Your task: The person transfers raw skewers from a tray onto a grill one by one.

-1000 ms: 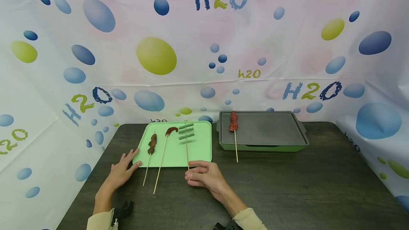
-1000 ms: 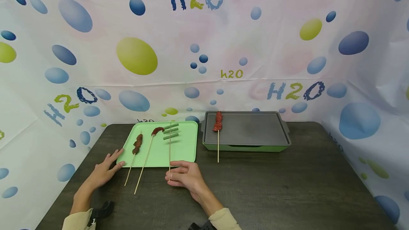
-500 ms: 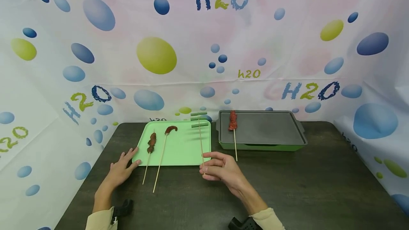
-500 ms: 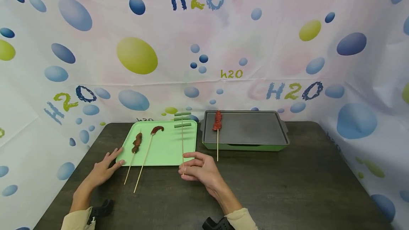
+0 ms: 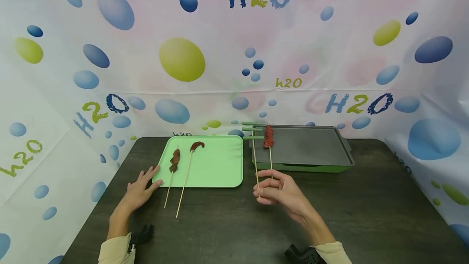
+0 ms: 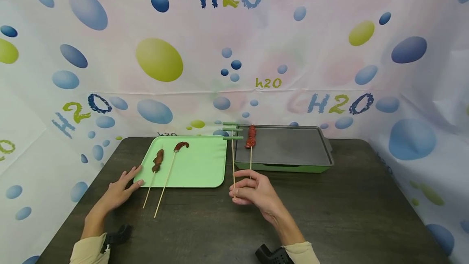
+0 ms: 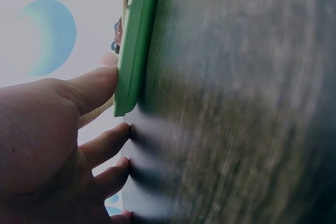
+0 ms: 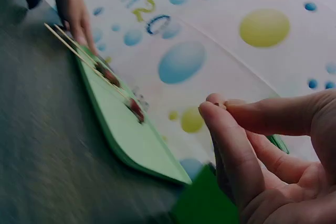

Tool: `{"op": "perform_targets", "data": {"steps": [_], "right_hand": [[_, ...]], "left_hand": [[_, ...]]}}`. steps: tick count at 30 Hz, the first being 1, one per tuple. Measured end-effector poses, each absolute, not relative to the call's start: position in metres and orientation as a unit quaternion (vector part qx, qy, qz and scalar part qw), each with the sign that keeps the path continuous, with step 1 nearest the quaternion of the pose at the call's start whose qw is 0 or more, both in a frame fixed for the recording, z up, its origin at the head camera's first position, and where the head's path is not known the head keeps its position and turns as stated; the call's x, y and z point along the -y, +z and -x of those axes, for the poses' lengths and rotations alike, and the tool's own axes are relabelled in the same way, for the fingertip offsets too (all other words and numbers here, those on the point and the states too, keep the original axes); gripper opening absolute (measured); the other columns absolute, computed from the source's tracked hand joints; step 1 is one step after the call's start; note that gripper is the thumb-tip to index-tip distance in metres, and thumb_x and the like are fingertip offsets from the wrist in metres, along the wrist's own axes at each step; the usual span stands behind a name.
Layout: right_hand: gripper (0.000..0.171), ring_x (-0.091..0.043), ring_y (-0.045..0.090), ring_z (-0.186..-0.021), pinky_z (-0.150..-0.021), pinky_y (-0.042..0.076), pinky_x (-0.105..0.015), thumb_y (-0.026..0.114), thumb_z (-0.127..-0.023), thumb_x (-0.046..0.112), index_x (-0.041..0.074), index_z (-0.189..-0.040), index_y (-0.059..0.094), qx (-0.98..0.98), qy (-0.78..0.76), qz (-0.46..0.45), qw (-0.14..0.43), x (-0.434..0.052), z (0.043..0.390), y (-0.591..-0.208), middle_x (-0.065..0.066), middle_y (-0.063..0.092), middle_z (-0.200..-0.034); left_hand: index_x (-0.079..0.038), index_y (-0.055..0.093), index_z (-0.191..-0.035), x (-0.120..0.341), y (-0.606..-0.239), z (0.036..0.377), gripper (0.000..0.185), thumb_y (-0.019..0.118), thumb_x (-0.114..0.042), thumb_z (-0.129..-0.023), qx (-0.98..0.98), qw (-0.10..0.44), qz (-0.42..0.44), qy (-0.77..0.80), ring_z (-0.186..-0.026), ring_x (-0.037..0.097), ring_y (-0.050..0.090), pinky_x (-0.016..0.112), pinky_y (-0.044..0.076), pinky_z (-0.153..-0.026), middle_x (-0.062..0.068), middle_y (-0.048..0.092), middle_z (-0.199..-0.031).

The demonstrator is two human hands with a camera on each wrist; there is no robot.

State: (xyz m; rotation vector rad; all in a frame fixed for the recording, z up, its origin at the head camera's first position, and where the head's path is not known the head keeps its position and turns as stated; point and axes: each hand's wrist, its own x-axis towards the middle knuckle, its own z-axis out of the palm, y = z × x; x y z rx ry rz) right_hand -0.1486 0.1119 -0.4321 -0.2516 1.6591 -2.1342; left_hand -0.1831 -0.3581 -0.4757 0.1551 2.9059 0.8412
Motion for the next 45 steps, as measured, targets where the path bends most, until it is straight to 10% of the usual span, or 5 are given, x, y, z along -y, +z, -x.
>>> {"op": "perform_targets", "data": {"steps": [45], "right_hand": [[0.062,-0.023,0.07,-0.113,-0.099,0.053,-0.045,0.066,-0.101,0.007,-0.011,-0.152,0.037,-0.626,-0.757,0.0,0.185,-0.218,0.17,-0.453,-0.012,0.071,-0.122]], "left_hand": [[0.001,0.03,-0.159,0.359,-0.475,0.183,0.069,0.054,-0.038,-0.107,-0.959,0.062,-0.044,0.274,-0.146,0.064,0.009,0.088,0.004,-0.1,0.036,0.021,-0.161]]}}
